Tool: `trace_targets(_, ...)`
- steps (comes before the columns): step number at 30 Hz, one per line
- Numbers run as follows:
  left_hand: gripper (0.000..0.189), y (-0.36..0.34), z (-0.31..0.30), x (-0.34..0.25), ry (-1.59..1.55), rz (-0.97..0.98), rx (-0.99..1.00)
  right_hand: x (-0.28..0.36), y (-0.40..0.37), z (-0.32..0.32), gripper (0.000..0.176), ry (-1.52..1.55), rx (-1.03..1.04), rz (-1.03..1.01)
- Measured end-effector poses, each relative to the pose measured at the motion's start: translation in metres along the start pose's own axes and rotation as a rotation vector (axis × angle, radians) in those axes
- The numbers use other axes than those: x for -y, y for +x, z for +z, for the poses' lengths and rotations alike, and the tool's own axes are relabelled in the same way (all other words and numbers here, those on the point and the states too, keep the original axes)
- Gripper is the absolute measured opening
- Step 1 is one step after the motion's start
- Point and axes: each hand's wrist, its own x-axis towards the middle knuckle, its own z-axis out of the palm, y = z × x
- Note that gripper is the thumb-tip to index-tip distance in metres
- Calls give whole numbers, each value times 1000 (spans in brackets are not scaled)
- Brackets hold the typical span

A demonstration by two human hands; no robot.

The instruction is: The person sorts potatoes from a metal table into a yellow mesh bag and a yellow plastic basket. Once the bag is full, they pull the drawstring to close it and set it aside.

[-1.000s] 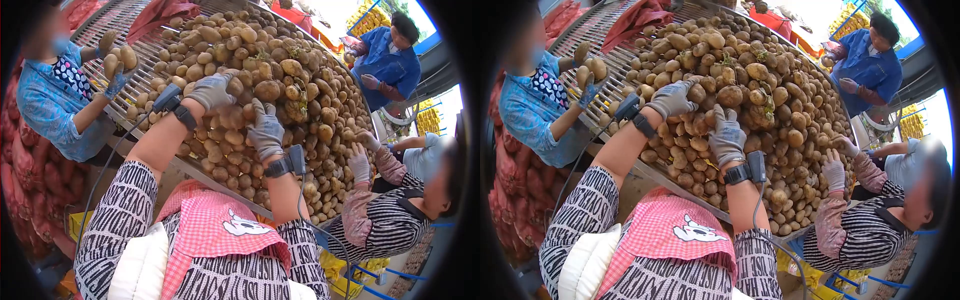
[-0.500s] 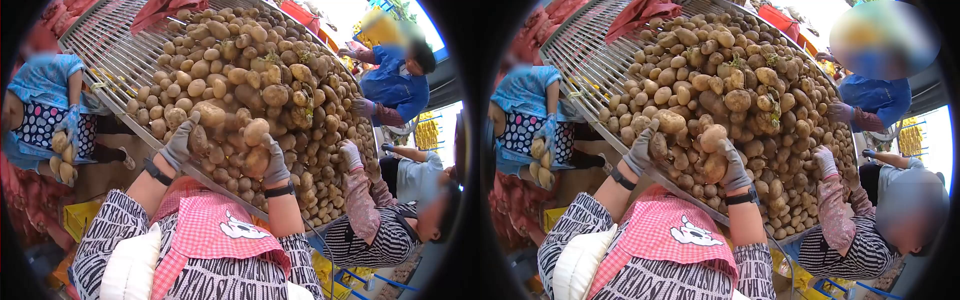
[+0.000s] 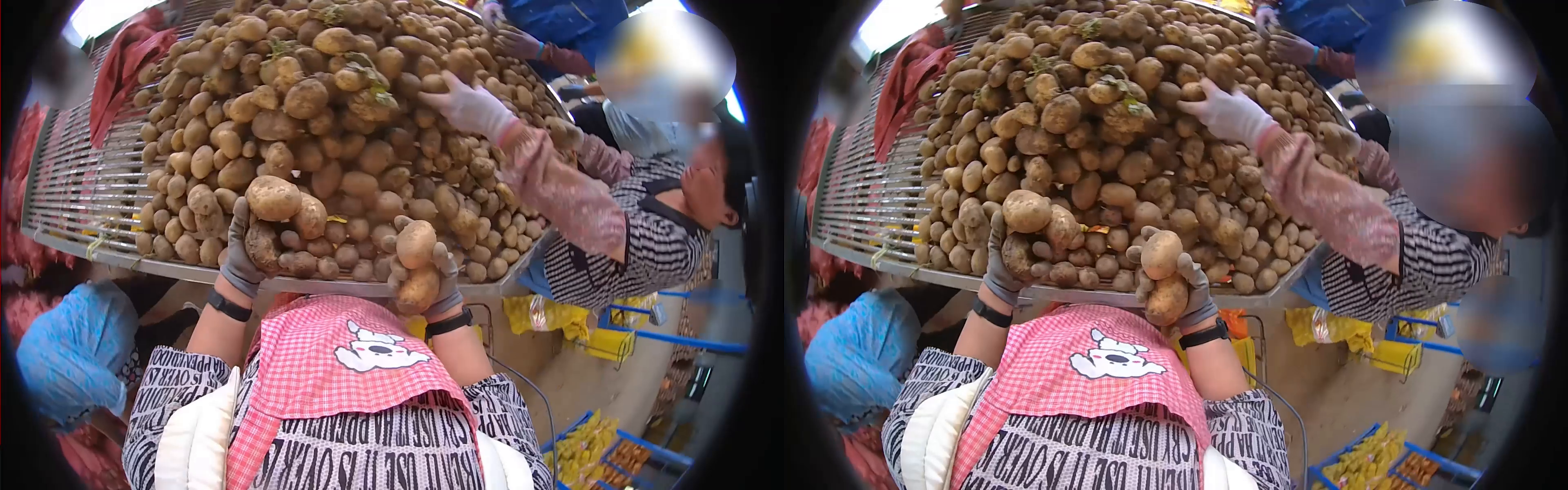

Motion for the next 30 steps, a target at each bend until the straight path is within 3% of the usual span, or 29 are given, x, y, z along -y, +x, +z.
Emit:
trace_targets(4, 77, 57, 12, 61, 31, -378, -64, -5, -99, -19, 80, 174, -101, -269)
trace_targets(6, 78, 85, 8, 97, 16, -710, -27, -17, -149, -35, 74, 307, -179, -406)
trace_targets(8, 63, 104, 33, 143, -73, -905, -4, -37, -194, -55, 71, 369, -245, -545)
trace_targets(10, 73, 117, 40, 188, 132, -1045, -241, -60, -234, -69, 64, 317, -425, -732)
trace_targets(11, 73, 121, 46, 210, 142, -1094, -240, -69, -249, -64, 55, 288, -572, -797)
trace_targets(12, 70, 124, 54, 231, 369, -1119, -98, -76, -261, -63, 55, 304, -586, -836)
trace_targets(13, 67, 126, 60, 251, 589, -1127, 54, -84, -271, -63, 56, 284, -787, -859)
trace_targets(14, 67, 128, 56, 267, 594, -1155, 53, -90, -276, -66, 56, 267, -984, -859)
trace_targets(16, 62, 129, 47, 303, 330, -1480, 20, -104, -291, -81, 49, 299, -1077, -868)
trace_targets(17, 60, 127, 67, 320, 538, -1481, -13, -110, -297, -93, 48, 357, -1122, -885)
trace_targets(18, 53, 132, 44, 340, 551, -1608, 26, -112, -299, -95, 46, 412, -1168, -898)
trace_targets(19, 49, 128, 23, 355, 804, -1585, 40, -113, -302, -97, 46, 419, -1171, -901)
trace_targets(20, 46, 125, 23, 362, 1056, -1541, 54, -109, -300, -95, 46, 513, -1350, -868)
trace_targets(21, 46, 126, 15, 355, 1061, -1538, 42, -110, -292, -101, 45, 608, -1520, -816)
trace_targets(23, 45, 125, 11, 343, 690, -1444, -84, -116, -300, -117, 46, 549, -1554, -886)
trace_targets(24, 45, 127, 0, 332, 689, -1437, -95, -119, -304, -128, 46, 483, -1580, -962)
trace_targets(26, 48, 135, -30, 300, 703, -1385, -137, -111, -303, -137, 42, 430, -1500, -951)
trace_targets(28, 48, 133, -15, 255, 715, -1294, -121, -90, -282, -122, 37, 281, -1345, -782)
trace_targets(30, 47, 119, 1, 224, 724, -1198, -105, -76, -262, -104, 31, 184, -1326, -702)
